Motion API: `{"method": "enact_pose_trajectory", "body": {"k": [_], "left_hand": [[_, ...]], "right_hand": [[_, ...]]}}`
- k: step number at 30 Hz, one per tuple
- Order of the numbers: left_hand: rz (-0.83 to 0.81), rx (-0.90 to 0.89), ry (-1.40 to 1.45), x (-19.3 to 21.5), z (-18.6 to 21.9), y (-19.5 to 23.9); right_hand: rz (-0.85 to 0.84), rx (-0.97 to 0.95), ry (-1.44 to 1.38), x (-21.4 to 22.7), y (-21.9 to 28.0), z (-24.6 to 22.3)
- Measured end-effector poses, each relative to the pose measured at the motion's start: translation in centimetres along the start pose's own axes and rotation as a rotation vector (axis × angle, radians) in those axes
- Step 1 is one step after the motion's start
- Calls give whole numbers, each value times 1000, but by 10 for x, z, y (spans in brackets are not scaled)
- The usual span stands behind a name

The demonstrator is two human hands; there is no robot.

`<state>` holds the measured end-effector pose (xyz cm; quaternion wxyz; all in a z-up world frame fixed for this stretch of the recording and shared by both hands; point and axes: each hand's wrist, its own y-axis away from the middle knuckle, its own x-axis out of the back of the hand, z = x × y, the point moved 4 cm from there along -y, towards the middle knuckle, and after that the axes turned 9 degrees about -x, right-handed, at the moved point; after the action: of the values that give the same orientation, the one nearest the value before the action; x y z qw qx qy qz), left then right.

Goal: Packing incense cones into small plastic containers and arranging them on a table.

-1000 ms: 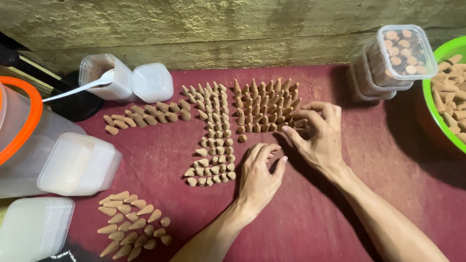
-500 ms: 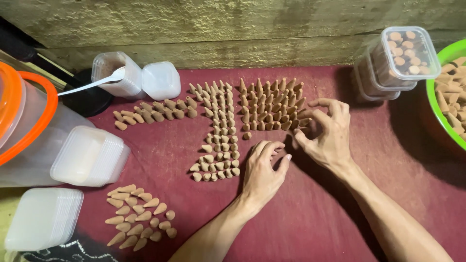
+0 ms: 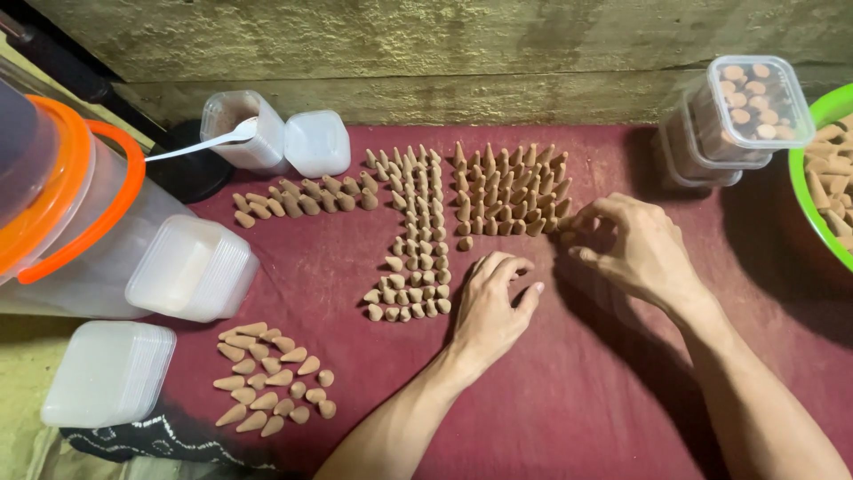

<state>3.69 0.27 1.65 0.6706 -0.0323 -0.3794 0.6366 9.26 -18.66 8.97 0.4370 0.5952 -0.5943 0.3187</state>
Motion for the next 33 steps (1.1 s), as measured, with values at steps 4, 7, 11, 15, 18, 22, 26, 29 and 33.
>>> {"method": "enact_pose_trajectory", "body": {"k": [4, 7, 11, 15, 18, 22, 26, 29, 33], "left_hand": [[-42, -10, -38, 6, 19, -3], [-369, 255, -101, 1, 29, -3], [-402, 88, -204, 14, 47, 3], [-480, 94, -161, 49, 70, 23], [-442, 130, -122, 91, 90, 49], [-287, 210, -160, 137, 89, 91], [44, 54, -338, 185, 92, 116], [202, 24, -587, 207, 88, 133], [290, 87, -892, 216, 71, 154]], "right_hand": [[-16, 13, -33, 5, 8, -10], [-37, 181, -117, 14, 17, -23], [-56, 241, -136, 8, 28, -37], [-77, 379, -107, -2, 44, -59], [-170, 548, -114, -33, 57, -67], [-277, 686, -191, -55, 95, -113], [-398, 888, -257, -82, 120, -151], [-430, 946, -277, -103, 130, -174], [-443, 947, -337, -122, 138, -202]]}}
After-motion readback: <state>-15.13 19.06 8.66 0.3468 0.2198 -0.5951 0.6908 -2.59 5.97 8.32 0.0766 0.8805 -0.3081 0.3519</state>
